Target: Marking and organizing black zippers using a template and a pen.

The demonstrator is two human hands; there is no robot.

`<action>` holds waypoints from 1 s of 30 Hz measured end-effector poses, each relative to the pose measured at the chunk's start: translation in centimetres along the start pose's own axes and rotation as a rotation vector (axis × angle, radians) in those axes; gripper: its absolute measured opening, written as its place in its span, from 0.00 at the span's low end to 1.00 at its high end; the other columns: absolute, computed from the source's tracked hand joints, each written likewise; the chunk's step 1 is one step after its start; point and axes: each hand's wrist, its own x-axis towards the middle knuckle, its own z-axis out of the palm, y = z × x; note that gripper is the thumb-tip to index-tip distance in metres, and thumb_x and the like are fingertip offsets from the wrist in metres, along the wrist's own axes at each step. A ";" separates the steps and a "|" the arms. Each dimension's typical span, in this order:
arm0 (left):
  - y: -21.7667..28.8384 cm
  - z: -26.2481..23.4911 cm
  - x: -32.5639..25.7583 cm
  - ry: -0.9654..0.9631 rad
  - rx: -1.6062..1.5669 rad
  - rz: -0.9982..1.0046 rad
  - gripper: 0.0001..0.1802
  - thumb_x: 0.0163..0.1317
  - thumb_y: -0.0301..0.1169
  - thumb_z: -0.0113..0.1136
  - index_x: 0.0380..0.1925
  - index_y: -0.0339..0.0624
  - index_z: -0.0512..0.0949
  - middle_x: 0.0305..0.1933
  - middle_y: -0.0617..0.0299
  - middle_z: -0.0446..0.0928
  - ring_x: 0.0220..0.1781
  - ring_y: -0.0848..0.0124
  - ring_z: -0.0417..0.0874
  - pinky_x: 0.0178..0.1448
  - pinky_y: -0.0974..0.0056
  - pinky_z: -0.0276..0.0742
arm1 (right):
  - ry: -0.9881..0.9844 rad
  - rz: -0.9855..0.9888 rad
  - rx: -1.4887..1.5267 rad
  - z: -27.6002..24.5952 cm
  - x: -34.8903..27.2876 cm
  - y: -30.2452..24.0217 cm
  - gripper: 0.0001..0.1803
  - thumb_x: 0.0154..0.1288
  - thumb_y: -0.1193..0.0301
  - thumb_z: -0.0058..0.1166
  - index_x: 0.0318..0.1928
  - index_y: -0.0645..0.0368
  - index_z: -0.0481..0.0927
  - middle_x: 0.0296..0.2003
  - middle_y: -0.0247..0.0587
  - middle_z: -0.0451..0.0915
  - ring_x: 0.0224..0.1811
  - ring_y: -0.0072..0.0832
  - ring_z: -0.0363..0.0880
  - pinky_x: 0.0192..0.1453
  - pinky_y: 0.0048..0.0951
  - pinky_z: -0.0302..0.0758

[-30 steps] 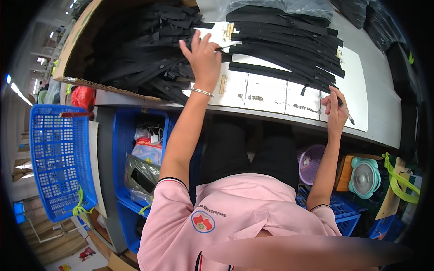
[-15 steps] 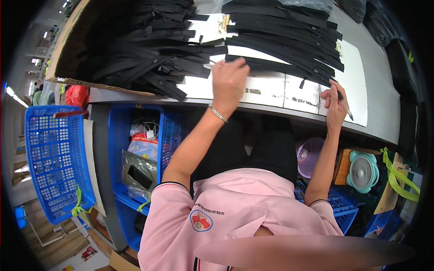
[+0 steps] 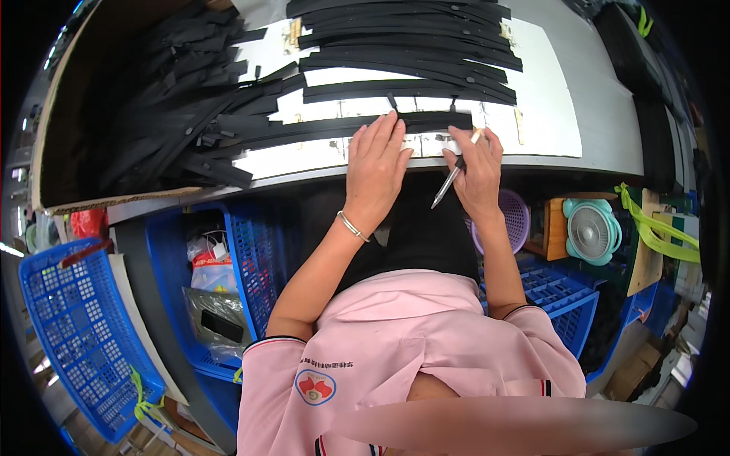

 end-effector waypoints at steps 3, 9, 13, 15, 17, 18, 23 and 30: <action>-0.1 0.0 -0.1 -0.020 0.003 0.013 0.22 0.67 0.30 0.64 0.59 0.31 0.78 0.67 0.49 0.75 0.69 0.56 0.74 0.74 0.49 0.65 | 0.122 0.024 -0.070 -1.0 -0.8 0.7 0.21 0.64 0.75 0.65 0.58 0.58 0.78 0.53 0.46 0.86 0.54 0.38 0.84 0.68 0.44 0.68; 1.2 0.2 0.0 -0.005 -0.042 -0.019 0.22 0.64 0.30 0.66 0.58 0.35 0.80 0.65 0.51 0.77 0.68 0.55 0.75 0.74 0.49 0.65 | 0.158 -0.003 -0.088 -1.2 -0.2 0.4 0.20 0.64 0.76 0.66 0.55 0.60 0.79 0.57 0.47 0.84 0.57 0.40 0.84 0.68 0.41 0.68; 0.8 -0.3 0.9 0.054 -0.140 -0.012 0.19 0.63 0.29 0.66 0.54 0.36 0.80 0.62 0.52 0.78 0.64 0.53 0.77 0.71 0.48 0.66 | 0.174 0.218 -0.058 -0.9 -1.1 1.2 0.20 0.62 0.78 0.65 0.55 0.60 0.79 0.61 0.47 0.82 0.62 0.43 0.80 0.69 0.45 0.67; 1.0 -0.4 2.4 0.066 -0.147 0.001 0.19 0.63 0.28 0.66 0.54 0.37 0.80 0.62 0.52 0.78 0.66 0.53 0.75 0.72 0.47 0.66 | 0.211 0.082 -0.121 -1.8 0.0 1.3 0.21 0.62 0.79 0.65 0.56 0.60 0.79 0.61 0.47 0.82 0.63 0.45 0.80 0.69 0.46 0.67; 1.0 0.5 4.5 0.067 -0.110 0.089 0.20 0.65 0.28 0.63 0.57 0.38 0.78 0.65 0.51 0.75 0.70 0.52 0.71 0.74 0.46 0.64 | 0.168 0.001 -0.054 -1.7 0.7 0.9 0.21 0.61 0.80 0.65 0.56 0.60 0.79 0.60 0.46 0.83 0.64 0.42 0.80 0.70 0.46 0.67; 0.7 0.9 5.5 0.036 -0.074 0.111 0.22 0.66 0.29 0.62 0.60 0.39 0.77 0.67 0.50 0.73 0.73 0.51 0.68 0.75 0.46 0.63 | 0.062 -0.031 -0.021 -1.2 0.7 0.9 0.21 0.61 0.80 0.65 0.56 0.60 0.79 0.60 0.45 0.83 0.64 0.41 0.80 0.70 0.46 0.67; -1.9 6.2 10.1 -0.186 -0.068 0.065 0.28 0.73 0.39 0.57 0.71 0.51 0.69 0.78 0.46 0.62 0.81 0.40 0.54 0.79 0.35 0.50 | -0.110 -0.025 -0.019 0.0 0.1 0.6 0.21 0.61 0.78 0.66 0.55 0.61 0.79 0.60 0.43 0.82 0.68 0.39 0.77 0.73 0.46 0.65; -7.7 10.3 18.0 -0.239 0.063 0.096 0.27 0.75 0.42 0.52 0.73 0.63 0.69 0.82 0.51 0.54 0.83 0.41 0.48 0.82 0.35 0.42 | -0.010 -0.012 0.011 0.8 -0.9 0.9 0.21 0.62 0.78 0.66 0.56 0.60 0.78 0.61 0.46 0.82 0.67 0.44 0.78 0.74 0.48 0.67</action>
